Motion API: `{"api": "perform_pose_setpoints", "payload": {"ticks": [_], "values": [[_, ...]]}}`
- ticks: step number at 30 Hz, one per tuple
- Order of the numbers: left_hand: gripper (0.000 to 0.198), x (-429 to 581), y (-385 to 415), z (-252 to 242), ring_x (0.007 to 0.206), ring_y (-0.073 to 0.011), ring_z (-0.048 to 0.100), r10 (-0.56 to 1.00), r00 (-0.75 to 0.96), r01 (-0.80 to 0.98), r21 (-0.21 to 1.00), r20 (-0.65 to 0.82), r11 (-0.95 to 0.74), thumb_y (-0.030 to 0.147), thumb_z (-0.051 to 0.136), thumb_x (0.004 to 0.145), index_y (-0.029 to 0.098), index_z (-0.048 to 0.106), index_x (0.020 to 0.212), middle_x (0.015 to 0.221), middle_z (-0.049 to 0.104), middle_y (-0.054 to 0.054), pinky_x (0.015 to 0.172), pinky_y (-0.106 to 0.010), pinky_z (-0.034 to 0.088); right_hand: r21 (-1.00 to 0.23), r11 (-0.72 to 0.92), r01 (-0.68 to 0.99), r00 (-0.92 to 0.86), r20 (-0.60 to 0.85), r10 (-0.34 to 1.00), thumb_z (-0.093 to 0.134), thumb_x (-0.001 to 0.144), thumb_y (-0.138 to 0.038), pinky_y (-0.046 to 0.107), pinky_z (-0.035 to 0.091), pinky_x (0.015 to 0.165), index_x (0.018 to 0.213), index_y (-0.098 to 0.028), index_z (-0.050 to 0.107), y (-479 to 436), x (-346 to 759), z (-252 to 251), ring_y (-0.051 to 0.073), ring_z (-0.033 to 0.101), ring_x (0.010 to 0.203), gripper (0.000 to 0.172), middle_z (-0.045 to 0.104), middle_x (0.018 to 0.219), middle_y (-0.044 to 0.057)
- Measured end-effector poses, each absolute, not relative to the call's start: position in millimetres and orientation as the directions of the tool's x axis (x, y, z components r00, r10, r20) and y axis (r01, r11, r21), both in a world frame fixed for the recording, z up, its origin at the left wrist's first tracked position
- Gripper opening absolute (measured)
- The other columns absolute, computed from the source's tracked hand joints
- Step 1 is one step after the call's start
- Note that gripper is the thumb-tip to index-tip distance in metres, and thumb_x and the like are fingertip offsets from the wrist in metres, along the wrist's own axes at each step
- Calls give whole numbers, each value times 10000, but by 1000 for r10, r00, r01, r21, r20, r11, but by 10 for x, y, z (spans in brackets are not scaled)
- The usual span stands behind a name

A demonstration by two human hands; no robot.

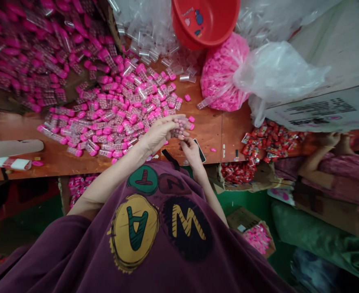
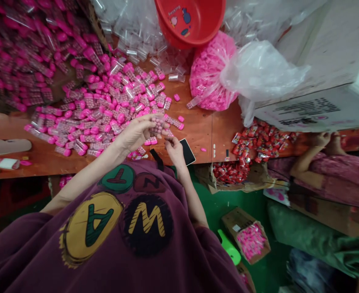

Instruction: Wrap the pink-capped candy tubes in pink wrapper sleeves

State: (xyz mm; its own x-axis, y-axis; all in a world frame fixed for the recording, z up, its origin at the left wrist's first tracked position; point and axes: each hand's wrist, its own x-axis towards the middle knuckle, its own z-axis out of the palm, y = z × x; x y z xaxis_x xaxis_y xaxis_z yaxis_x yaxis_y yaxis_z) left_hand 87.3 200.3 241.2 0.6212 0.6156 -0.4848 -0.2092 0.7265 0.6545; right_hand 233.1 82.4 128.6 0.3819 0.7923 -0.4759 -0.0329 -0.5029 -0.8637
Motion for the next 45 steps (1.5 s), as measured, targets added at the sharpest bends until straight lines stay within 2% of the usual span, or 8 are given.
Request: {"api": "perform_pose_setpoints", "payload": {"ticks": [9, 15, 21, 27, 33, 37, 40, 45], "values": [[148, 847, 1989, 2287, 708, -105, 708, 651, 572, -216, 675, -498, 706, 132, 655, 886, 142, 692, 1029, 899, 775, -50, 644, -230, 514, -876, -478, -61, 425, -456, 782, 715, 817, -494, 335, 567, 780, 1009, -232, 646, 869, 2263, 1312, 136, 618, 733, 332, 714, 894, 5], [325, 831, 1933, 2067, 729, -108, 713, 617, 600, -183, 664, -509, 725, 64, 628, 750, 147, 712, 1053, 886, 773, -44, 656, -227, 503, -953, -290, -93, 487, -298, 821, 681, 920, -532, 359, 581, 863, 1110, -274, 682, 985, 2295, 1492, 155, 660, 807, 321, 701, 912, 11], [173, 825, 1883, 1837, 725, -139, 702, 605, 611, -220, 625, -510, 749, 293, 708, 848, 163, 757, 952, 872, 778, -61, 637, -250, 531, -904, -325, -277, 433, -420, 798, 729, 848, -522, 367, 593, 847, 1074, -282, 674, 963, 2285, 1421, 159, 634, 798, 334, 708, 969, 24], [119, 828, 1832, 1693, 625, -135, 680, 540, 545, -141, 565, -641, 813, 234, 668, 758, 146, 730, 806, 722, 711, -38, 521, -221, 477, -776, -421, -469, 315, -592, 742, 695, 824, -639, 344, 585, 704, 816, -250, 573, 847, 2435, 1076, 168, 626, 734, 408, 670, 819, 32], [176, 849, 1801, 1600, 638, -133, 660, 516, 494, -100, 543, -700, 834, 268, 667, 763, 132, 741, 845, 742, 715, -50, 540, -231, 492, -783, -552, -286, 473, -616, 629, 610, 837, -760, 277, 490, 571, 715, -259, 501, 915, 2875, 580, 138, 551, 606, 528, 590, 672, -12], [189, 880, 1804, 1514, 704, -145, 688, 547, 473, -113, 568, -691, 815, 278, 703, 768, 141, 759, 885, 794, 737, -56, 594, -237, 505, -817, -571, -79, 627, -486, 609, 711, 866, -467, 342, 556, 881, 803, -241, 583, 1299, 3239, 274, 181, 617, 842, 267, 648, 797, -2], [215, 919, 1822, 1456, 739, -151, 697, 562, 462, -125, 577, -686, 807, 271, 708, 747, 147, 763, 915, 817, 740, -52, 613, -240, 503, -807, -587, 69, 672, -398, 625, 731, 854, -251, 430, 439, 1165, 917, -220, 614, 1645, 3392, 90, 227, 626, 1087, 137, 706, 1006, 53], [287, 1003, 1860, 1436, 784, -146, 705, 585, 481, -145, 599, -653, 788, 191, 736, 688, 161, 766, 972, 855, 740, -35, 660, -241, 517, -542, -707, 454, 613, -386, 689, 686, 939, -186, 558, 359, 1242, 1125, -143, 603, 1949, 3468, -202, 302, 589, 1305, 208, 693, 1277, 179]]}}
